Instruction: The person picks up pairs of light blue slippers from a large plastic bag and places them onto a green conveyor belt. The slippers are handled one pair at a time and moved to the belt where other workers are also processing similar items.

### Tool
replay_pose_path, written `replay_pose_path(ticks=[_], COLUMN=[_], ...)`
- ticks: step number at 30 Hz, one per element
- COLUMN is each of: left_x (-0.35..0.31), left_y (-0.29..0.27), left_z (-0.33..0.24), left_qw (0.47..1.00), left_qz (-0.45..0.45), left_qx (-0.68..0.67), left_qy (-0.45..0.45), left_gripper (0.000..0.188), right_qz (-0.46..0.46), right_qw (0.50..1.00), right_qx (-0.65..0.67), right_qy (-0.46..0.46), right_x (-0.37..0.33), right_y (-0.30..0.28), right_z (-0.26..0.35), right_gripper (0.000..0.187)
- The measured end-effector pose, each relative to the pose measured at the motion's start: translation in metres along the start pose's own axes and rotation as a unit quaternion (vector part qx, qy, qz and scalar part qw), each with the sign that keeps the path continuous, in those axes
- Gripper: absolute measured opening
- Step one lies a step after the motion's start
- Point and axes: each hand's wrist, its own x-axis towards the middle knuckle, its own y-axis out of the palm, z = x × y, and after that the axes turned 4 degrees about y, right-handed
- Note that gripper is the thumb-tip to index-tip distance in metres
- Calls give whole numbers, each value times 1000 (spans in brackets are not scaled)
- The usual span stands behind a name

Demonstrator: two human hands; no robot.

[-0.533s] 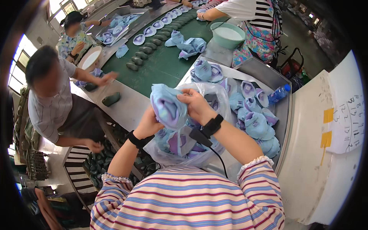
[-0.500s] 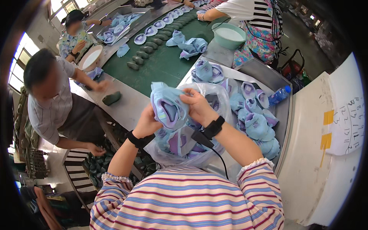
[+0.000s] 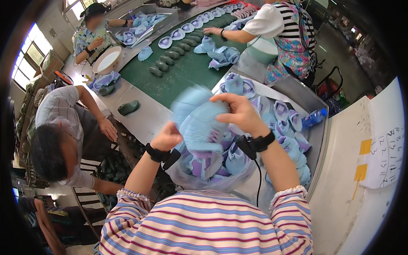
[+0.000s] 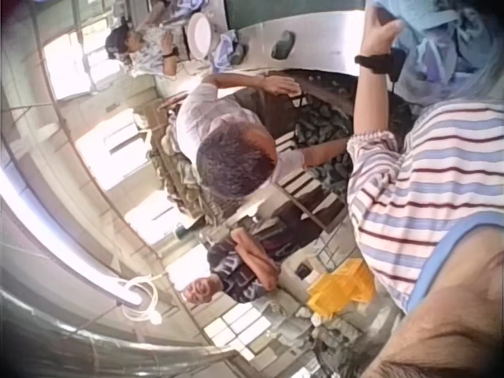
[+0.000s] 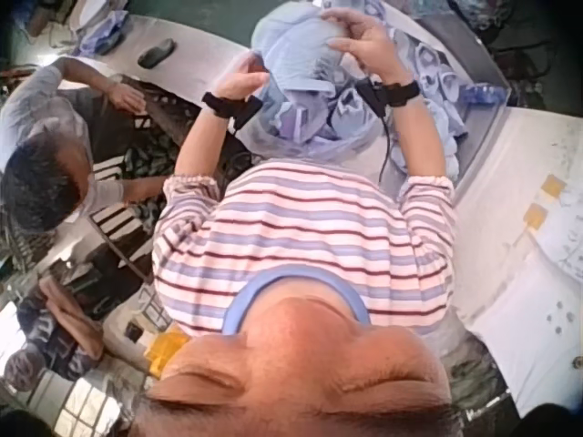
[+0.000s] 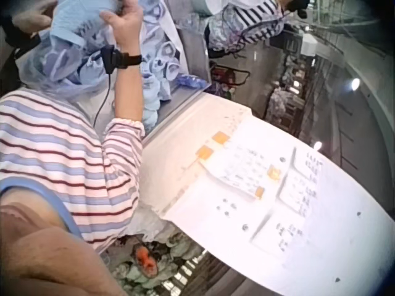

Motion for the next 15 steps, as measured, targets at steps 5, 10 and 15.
replay_pose_path(ticks=[5,10,15], left_x=[17,46,56], left_y=[10,-102,-244], left_z=[-19,-39,-42], left_qw=[992,931,827], left_qz=[-42,-336,-552], left_qx=[4,129,68], left_qy=[-122,62,-83], left_gripper=[50,36,22], right_qz=[-31,-230,-24], right_qw=[957,926,959], right_qx=[-271,-276,-278], right_qy=[-96,-118,36], right_x=[28,34,-1], right_y=[24,9,8], right_z=[-25,-32,-38], right_gripper=[43,41,18])
